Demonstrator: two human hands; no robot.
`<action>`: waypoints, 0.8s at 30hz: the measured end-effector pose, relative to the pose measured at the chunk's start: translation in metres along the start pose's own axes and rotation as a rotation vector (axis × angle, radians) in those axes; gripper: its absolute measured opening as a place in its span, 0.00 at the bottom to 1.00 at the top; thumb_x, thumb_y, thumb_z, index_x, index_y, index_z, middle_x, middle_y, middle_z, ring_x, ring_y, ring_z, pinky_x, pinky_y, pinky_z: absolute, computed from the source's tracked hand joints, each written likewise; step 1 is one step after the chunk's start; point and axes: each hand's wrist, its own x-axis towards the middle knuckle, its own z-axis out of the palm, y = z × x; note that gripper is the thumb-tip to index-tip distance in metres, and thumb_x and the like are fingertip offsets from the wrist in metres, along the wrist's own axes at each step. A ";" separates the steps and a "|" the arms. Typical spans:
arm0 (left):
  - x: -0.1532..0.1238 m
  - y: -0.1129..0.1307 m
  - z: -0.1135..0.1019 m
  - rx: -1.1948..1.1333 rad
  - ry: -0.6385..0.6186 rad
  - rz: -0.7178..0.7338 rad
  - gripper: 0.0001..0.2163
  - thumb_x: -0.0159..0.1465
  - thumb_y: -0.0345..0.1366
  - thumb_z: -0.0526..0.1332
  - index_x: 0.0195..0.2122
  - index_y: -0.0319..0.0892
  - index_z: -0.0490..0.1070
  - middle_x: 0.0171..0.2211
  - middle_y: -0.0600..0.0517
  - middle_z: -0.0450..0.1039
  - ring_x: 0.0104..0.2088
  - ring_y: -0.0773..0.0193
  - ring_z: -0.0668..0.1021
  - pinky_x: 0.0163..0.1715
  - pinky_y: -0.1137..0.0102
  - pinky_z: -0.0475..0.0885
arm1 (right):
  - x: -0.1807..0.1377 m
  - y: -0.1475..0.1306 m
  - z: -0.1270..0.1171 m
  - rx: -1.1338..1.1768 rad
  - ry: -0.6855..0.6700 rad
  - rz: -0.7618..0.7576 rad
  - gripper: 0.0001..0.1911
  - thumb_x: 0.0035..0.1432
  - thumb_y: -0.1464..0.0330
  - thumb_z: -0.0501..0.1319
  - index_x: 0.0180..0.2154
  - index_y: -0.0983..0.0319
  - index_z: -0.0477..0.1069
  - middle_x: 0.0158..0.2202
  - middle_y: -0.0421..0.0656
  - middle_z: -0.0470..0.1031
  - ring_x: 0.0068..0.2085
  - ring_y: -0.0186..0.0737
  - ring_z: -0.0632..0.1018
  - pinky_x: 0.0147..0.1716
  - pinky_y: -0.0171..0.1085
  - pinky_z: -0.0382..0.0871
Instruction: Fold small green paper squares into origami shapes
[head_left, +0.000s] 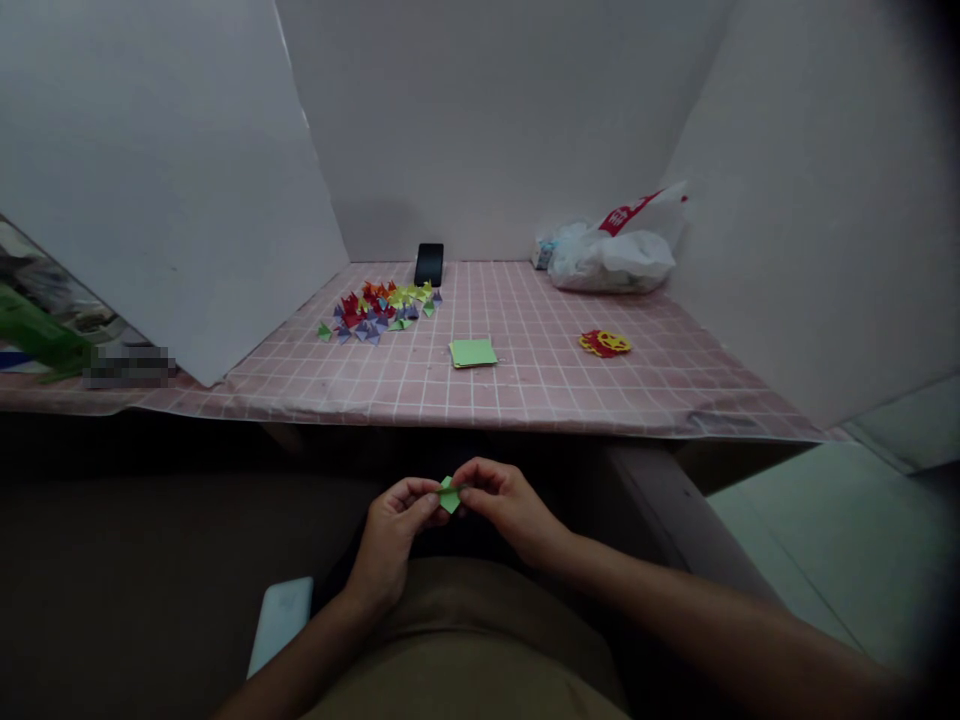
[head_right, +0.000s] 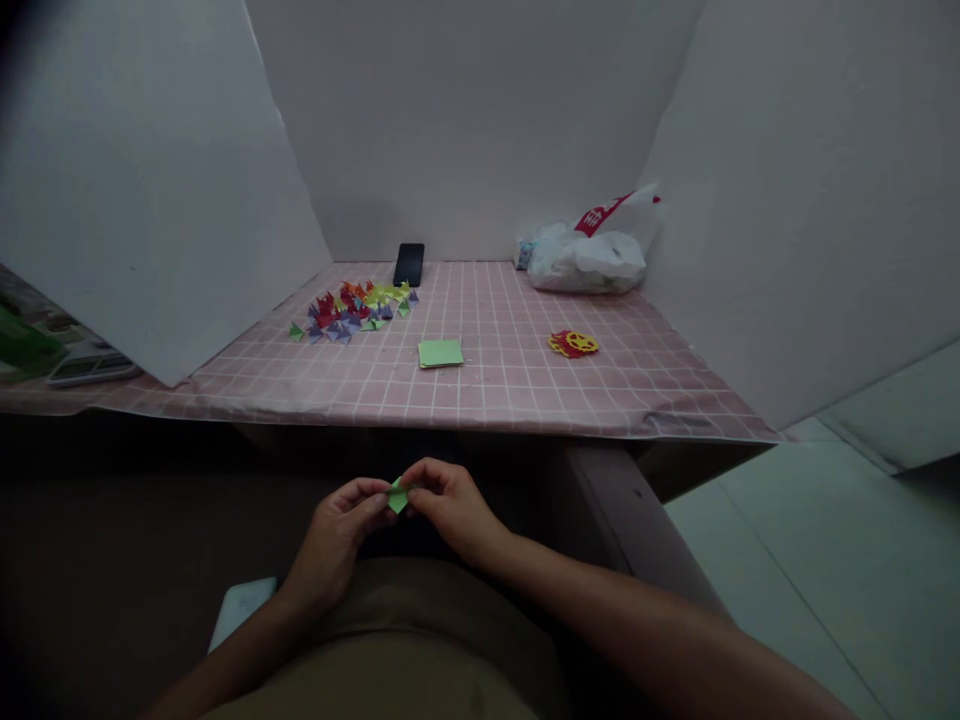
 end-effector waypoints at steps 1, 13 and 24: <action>0.000 -0.001 0.000 -0.016 -0.004 -0.003 0.07 0.56 0.34 0.67 0.34 0.38 0.76 0.28 0.51 0.78 0.29 0.67 0.78 0.34 0.72 0.72 | 0.000 -0.001 0.000 0.009 0.004 0.007 0.02 0.48 0.72 0.63 0.29 0.62 0.73 0.24 0.36 0.72 0.27 0.32 0.72 0.32 0.35 0.64; 0.001 0.004 0.002 0.161 0.071 0.161 0.07 0.54 0.36 0.68 0.33 0.40 0.77 0.28 0.52 0.80 0.29 0.64 0.80 0.34 0.71 0.74 | 0.000 0.002 -0.001 0.259 -0.051 0.131 0.07 0.48 0.70 0.67 0.31 0.66 0.74 0.27 0.41 0.76 0.28 0.32 0.74 0.33 0.34 0.66; -0.002 0.002 0.000 0.156 0.066 0.114 0.09 0.55 0.38 0.68 0.34 0.39 0.78 0.28 0.51 0.79 0.29 0.65 0.79 0.33 0.73 0.74 | 0.002 0.009 -0.002 0.046 -0.054 -0.007 0.06 0.52 0.68 0.65 0.31 0.64 0.72 0.26 0.38 0.75 0.28 0.33 0.74 0.32 0.35 0.67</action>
